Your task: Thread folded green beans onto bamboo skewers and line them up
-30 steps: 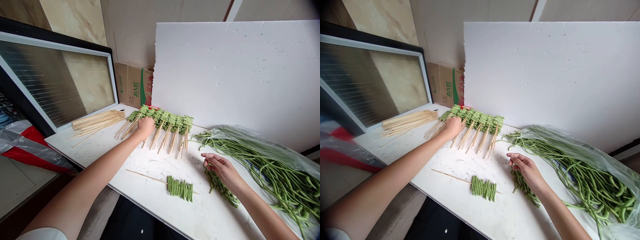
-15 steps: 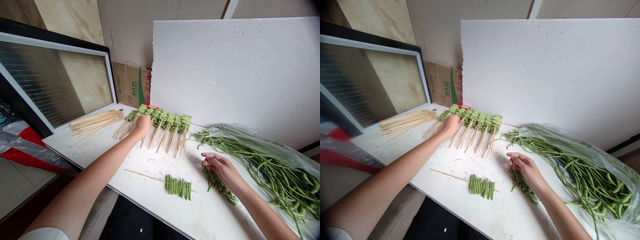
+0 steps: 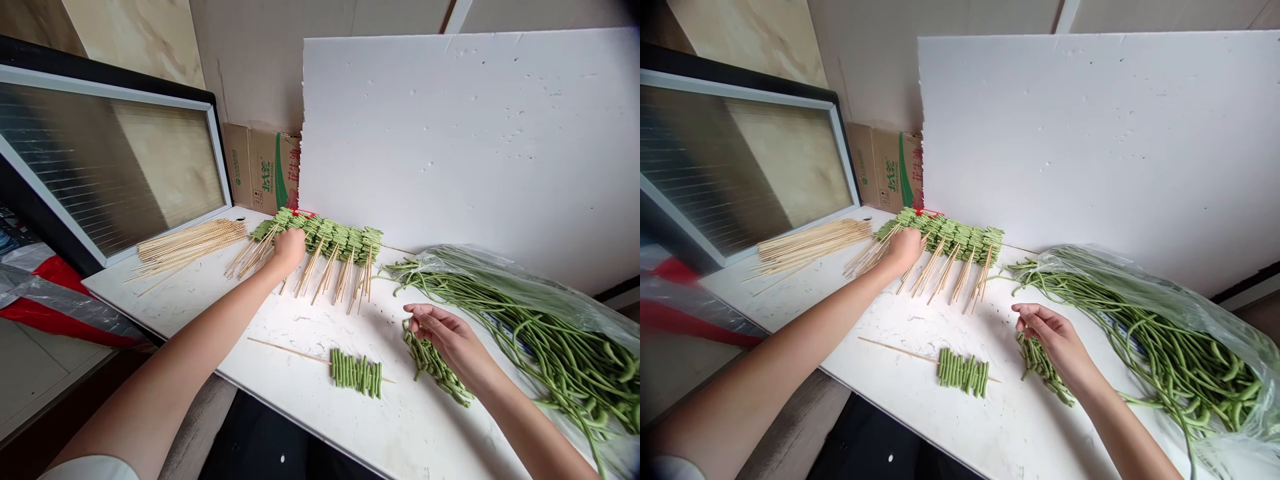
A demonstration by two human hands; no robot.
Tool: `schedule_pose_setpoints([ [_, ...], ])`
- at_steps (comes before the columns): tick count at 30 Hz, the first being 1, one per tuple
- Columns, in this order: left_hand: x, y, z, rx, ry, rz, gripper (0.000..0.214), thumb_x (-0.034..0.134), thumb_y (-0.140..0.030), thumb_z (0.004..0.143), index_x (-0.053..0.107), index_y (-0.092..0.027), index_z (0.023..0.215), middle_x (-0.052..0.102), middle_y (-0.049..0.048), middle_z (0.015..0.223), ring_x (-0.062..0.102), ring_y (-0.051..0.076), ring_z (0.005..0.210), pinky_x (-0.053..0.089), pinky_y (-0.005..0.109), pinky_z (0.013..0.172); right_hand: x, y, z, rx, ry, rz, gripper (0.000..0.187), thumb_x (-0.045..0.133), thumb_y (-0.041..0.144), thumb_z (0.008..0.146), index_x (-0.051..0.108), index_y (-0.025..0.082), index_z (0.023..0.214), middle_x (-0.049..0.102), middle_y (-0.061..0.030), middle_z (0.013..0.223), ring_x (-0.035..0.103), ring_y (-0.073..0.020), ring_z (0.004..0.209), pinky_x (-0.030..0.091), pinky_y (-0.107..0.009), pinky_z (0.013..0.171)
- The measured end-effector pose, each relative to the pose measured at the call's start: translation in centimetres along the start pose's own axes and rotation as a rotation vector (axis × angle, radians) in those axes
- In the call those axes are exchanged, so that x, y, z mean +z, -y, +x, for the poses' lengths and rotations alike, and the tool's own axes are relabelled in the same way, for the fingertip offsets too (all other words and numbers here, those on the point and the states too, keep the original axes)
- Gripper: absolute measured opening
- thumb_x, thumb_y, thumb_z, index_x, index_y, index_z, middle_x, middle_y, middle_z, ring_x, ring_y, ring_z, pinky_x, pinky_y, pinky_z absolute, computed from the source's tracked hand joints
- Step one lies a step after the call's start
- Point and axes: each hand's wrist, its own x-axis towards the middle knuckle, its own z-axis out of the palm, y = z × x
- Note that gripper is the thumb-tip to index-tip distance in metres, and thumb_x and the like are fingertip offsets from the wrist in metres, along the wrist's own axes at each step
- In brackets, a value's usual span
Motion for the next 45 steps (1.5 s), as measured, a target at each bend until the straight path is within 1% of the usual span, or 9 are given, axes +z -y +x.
schedule_pose_setpoints([
  [5,0.4,-0.2,-0.2,0.007,-0.028,-0.001,0.029,0.052,-0.021,0.101,0.077,-0.009,0.108,0.077,0.0214,0.107,0.073,0.032,0.105,0.056,0.038,0.092,1.1,0.8,-1.2,-0.014,0.005,0.055,0.052,0.081,0.069,0.081,0.081,0.023,0.105,0.068,-0.0082,0.083,0.058,-0.0227,0.080,0.049,-0.035,0.073],
  [10,1.2,0.3,0.2,0.028,-0.083,-0.031,0.029,0.052,-0.020,0.100,0.079,-0.009,0.100,0.077,0.0197,0.104,0.073,0.029,0.098,0.056,0.035,0.087,2.1,1.1,-1.7,-0.030,0.035,0.073,0.048,0.080,0.066,0.085,0.081,0.022,0.105,0.067,-0.0073,0.081,0.054,-0.0201,0.076,0.046,-0.034,0.071],
  [13,1.4,0.9,0.3,0.024,-0.094,-0.045,0.028,0.054,-0.023,0.100,0.079,-0.009,0.099,0.077,0.0192,0.102,0.073,0.029,0.097,0.055,0.035,0.086,2.2,1.0,-1.7,-0.030,0.035,0.067,0.050,0.080,0.067,0.084,0.081,0.022,0.105,0.067,-0.0076,0.081,0.054,-0.0205,0.076,0.045,-0.034,0.071],
  [18,1.7,1.6,0.1,0.015,-0.107,-0.065,0.028,0.057,-0.028,0.101,0.078,-0.010,0.105,0.077,0.0202,0.105,0.073,0.030,0.100,0.055,0.037,0.088,2.0,0.6,-1.6,-0.023,0.051,0.077,0.048,0.079,0.066,0.086,0.081,0.022,0.106,0.067,-0.0076,0.083,0.053,-0.0205,0.078,0.045,-0.033,0.071],
  [22,1.7,1.7,-0.3,-0.030,-0.086,-0.050,0.029,0.057,-0.030,0.102,0.078,-0.010,0.106,0.077,0.0204,0.103,0.074,0.031,0.102,0.055,0.037,0.090,1.9,0.2,-1.5,-0.012,0.060,0.081,0.048,0.078,0.065,0.087,0.080,0.022,0.108,0.067,-0.0077,0.083,0.053,-0.0206,0.078,0.045,-0.033,0.072],
  [26,1.5,1.5,-0.2,-0.056,-0.064,-0.026,0.028,0.058,-0.029,0.100,0.078,-0.011,0.109,0.077,0.0205,0.105,0.073,0.032,0.107,0.055,0.039,0.094,1.8,-0.3,-1.4,-0.009,0.062,0.072,0.049,0.077,0.064,0.088,0.080,0.021,0.110,0.066,-0.0079,0.083,0.054,-0.0217,0.080,0.045,-0.034,0.073],
  [33,0.9,0.8,0.2,-0.047,-0.006,0.010,0.025,0.062,-0.025,0.098,0.078,-0.010,0.109,0.077,0.0230,0.111,0.073,0.035,0.111,0.056,0.041,0.095,1.6,-0.8,-1.3,-0.005,0.076,0.101,0.044,0.078,0.060,0.090,0.080,0.022,0.109,0.068,-0.0076,0.085,0.054,-0.0197,0.080,0.046,-0.032,0.074],
  [37,0.8,0.6,0.5,-0.064,0.021,0.004,0.024,0.061,-0.023,0.099,0.076,-0.008,0.109,0.077,0.0229,0.111,0.073,0.034,0.110,0.056,0.039,0.094,1.6,-0.9,-1.3,-0.001,0.076,0.121,0.044,0.078,0.060,0.090,0.080,0.021,0.110,0.067,-0.0075,0.084,0.055,-0.0192,0.080,0.046,-0.031,0.073],
  [45,1.4,0.8,1.3,-0.071,0.023,-0.068,0.021,0.061,-0.024,0.098,0.075,-0.010,0.105,0.077,0.0179,0.102,0.072,0.029,0.100,0.054,0.034,0.086,1.6,-1.0,-1.2,0.005,0.069,0.154,0.043,0.080,0.060,0.088,0.081,0.022,0.108,0.066,-0.0067,0.083,0.054,-0.0183,0.078,0.046,-0.030,0.070],
])
